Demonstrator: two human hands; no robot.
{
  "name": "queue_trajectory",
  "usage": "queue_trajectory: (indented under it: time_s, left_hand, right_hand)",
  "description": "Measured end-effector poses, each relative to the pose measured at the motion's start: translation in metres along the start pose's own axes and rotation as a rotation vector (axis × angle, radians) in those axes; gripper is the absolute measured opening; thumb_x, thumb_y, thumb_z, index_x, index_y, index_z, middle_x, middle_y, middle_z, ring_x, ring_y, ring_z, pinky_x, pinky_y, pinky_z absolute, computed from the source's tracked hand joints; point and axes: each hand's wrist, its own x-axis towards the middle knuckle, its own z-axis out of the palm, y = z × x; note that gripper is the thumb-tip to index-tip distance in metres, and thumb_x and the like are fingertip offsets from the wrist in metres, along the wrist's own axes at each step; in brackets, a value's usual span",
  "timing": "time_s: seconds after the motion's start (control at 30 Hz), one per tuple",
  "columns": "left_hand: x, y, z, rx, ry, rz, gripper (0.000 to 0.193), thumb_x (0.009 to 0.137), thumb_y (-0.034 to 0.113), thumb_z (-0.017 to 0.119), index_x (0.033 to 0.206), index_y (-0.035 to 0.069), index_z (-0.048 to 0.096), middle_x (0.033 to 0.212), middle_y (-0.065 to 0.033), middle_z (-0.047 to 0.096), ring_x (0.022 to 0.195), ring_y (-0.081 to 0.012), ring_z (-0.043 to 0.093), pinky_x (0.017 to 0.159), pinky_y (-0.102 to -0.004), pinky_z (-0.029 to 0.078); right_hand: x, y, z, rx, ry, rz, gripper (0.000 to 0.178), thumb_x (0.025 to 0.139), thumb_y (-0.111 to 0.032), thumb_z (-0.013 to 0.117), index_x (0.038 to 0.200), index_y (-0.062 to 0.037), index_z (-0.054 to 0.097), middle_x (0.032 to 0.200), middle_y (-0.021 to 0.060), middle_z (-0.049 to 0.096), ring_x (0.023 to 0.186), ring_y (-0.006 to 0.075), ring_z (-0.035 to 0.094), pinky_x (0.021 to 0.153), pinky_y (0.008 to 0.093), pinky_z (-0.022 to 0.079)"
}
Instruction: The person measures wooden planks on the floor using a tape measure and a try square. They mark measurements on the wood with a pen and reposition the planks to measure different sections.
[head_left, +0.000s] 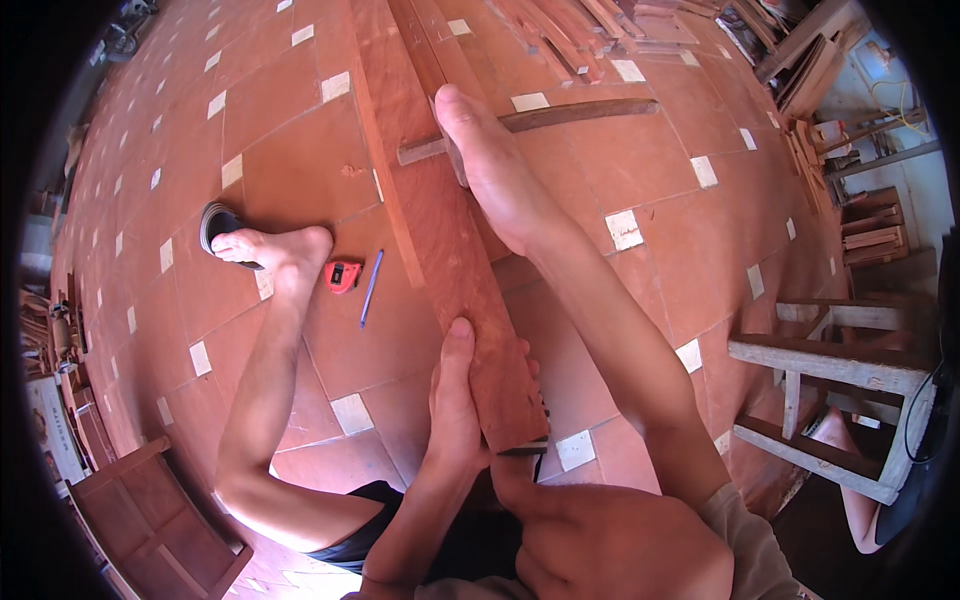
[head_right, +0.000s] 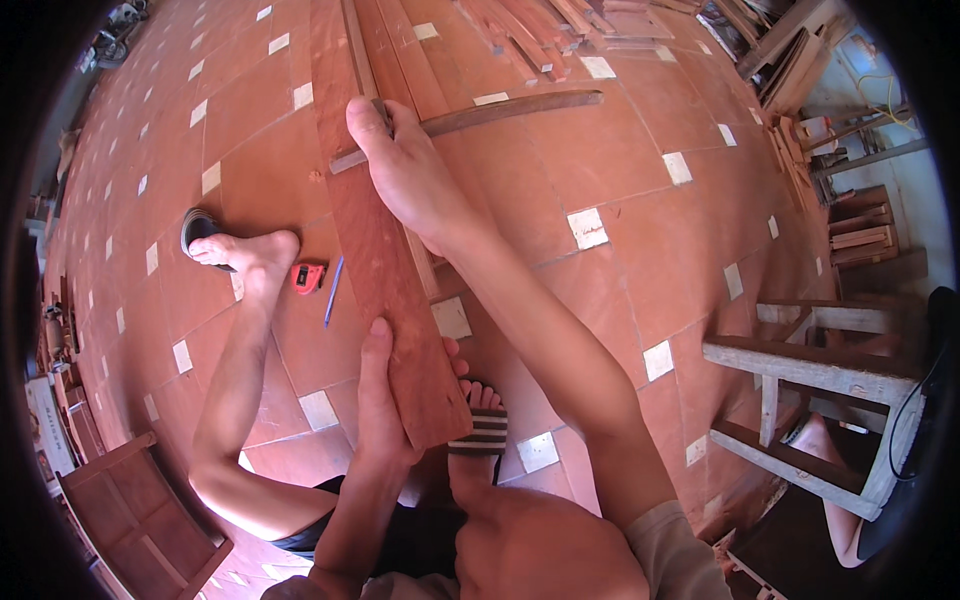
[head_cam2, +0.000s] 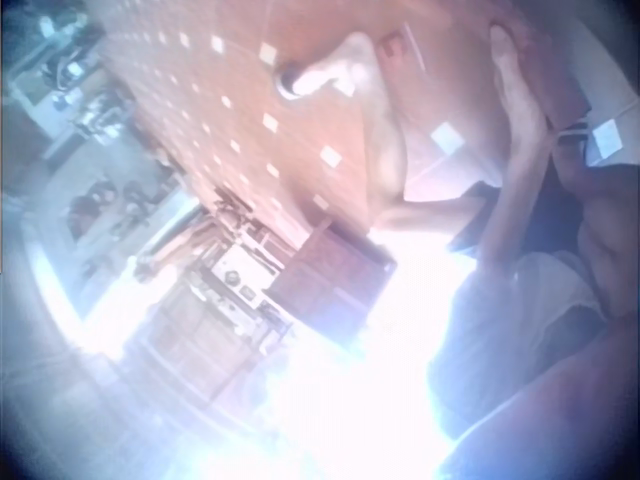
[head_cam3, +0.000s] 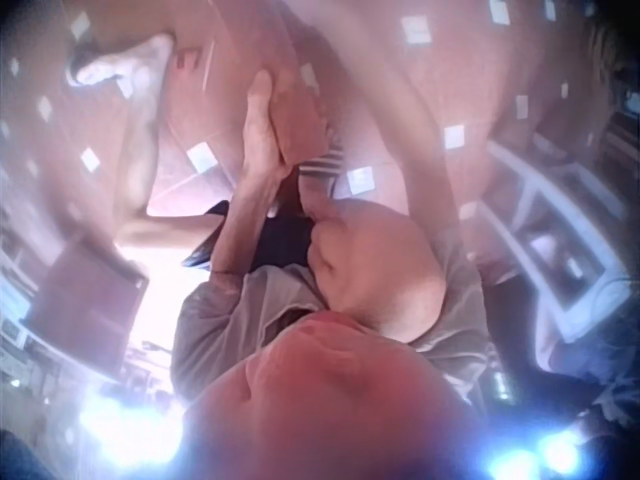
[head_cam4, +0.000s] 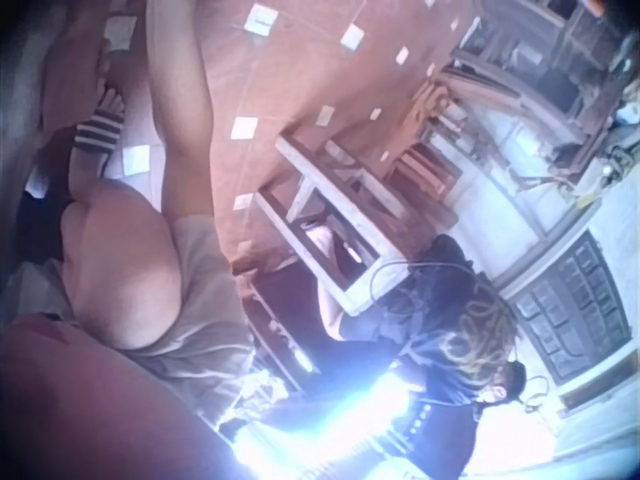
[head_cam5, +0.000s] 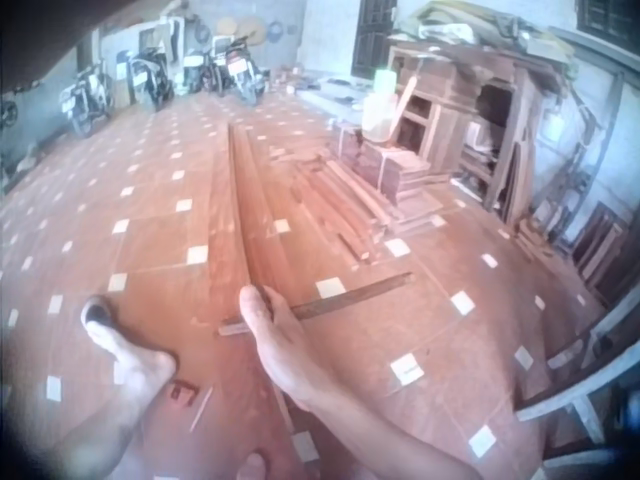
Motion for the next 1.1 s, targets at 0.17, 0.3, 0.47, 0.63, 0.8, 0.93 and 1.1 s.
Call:
queue_trajectory:
  time_s: [0.17,0.3,0.47,0.63,0.8,0.93,1.1]
  left_hand:
    - [0.005,0.004,0.003,-0.007,0.004,0.004,0.077,0.1,0.072,0.051,0.128,0.0,0.056,0.11,-0.015,0.065,0.099,-0.027,0.067,0.082,-0.0441,0.059]
    - [0.006,0.003,0.003,0.013,-0.002,-0.001,0.077,0.1,0.071,0.051,0.128,0.0,0.056,0.109,-0.015,0.066,0.098,-0.027,0.067,0.081,-0.0442,0.06]
    - [0.011,-0.001,0.0,-0.026,0.027,-0.022,0.075,0.101,0.07,0.05,0.124,0.0,0.059,0.107,-0.0144,0.067,0.096,-0.0264,0.068,0.081,-0.0437,0.06]
    - [0.011,-0.002,-0.001,-0.024,0.024,-0.012,0.074,0.101,0.07,0.048,0.122,0.001,0.061,0.106,-0.0138,0.067,0.095,-0.0256,0.068,0.079,-0.0434,0.06]
    - [0.013,-0.004,0.001,-0.031,-0.01,-0.037,0.074,0.101,0.071,0.048,0.122,0.002,0.06,0.105,-0.0133,0.067,0.094,-0.025,0.067,0.078,-0.0438,0.06]
    - [0.009,0.001,0.002,-0.04,0.008,-0.038,0.075,0.1,0.071,0.048,0.122,0.001,0.06,0.106,-0.0129,0.067,0.094,-0.0247,0.067,0.078,-0.0434,0.06]
    - [0.011,-0.001,0.005,-0.01,0.018,-0.019,0.076,0.099,0.072,0.049,0.122,0.0,0.06,0.106,-0.0127,0.067,0.094,-0.0248,0.067,0.08,-0.0426,0.06]
  right_hand:
    - [0.003,-0.003,-0.002,-0.002,-0.034,0.007,0.098,0.101,-0.074,0.047,0.153,0.0084,0.036,0.15,0.025,0.049,0.143,0.0285,0.045,0.118,0.0395,0.037]
    - [0.002,0.001,-0.005,0.03,-0.001,0.006,0.096,0.101,-0.069,0.056,0.153,0.0092,0.038,0.149,0.0259,0.051,0.139,0.0308,0.051,0.114,0.04,0.041]
    - [0.006,-0.024,-0.032,0.127,0.088,-0.026,0.064,0.101,-0.043,0.07,0.14,0.0043,0.052,0.133,0.0222,0.06,0.121,0.0336,0.063,0.102,0.0467,0.058]
    - [0.008,-0.026,-0.11,0.757,0.277,0.081,0.034,0.106,-0.027,0.061,0.124,0.0009,0.058,0.122,0.0175,0.062,0.107,0.0368,0.068,0.092,0.0529,0.066]
    - [0.0,0.014,-0.143,0.79,0.337,0.186,0.032,0.108,-0.029,0.058,0.123,0.0001,0.058,0.12,0.0147,0.062,0.109,0.0359,0.068,0.094,0.054,0.065]
    - [-0.002,-0.016,-0.074,0.393,0.122,0.135,0.054,0.108,-0.041,0.058,0.139,0.0023,0.05,0.132,0.0187,0.059,0.122,0.0345,0.065,0.107,0.05,0.055]
    - [0.006,-0.01,-0.015,0.052,0.04,0.009,0.081,0.099,-0.066,0.063,0.14,0.0027,0.054,0.126,0.0127,0.063,0.119,0.0206,0.058,0.106,0.0377,0.045]
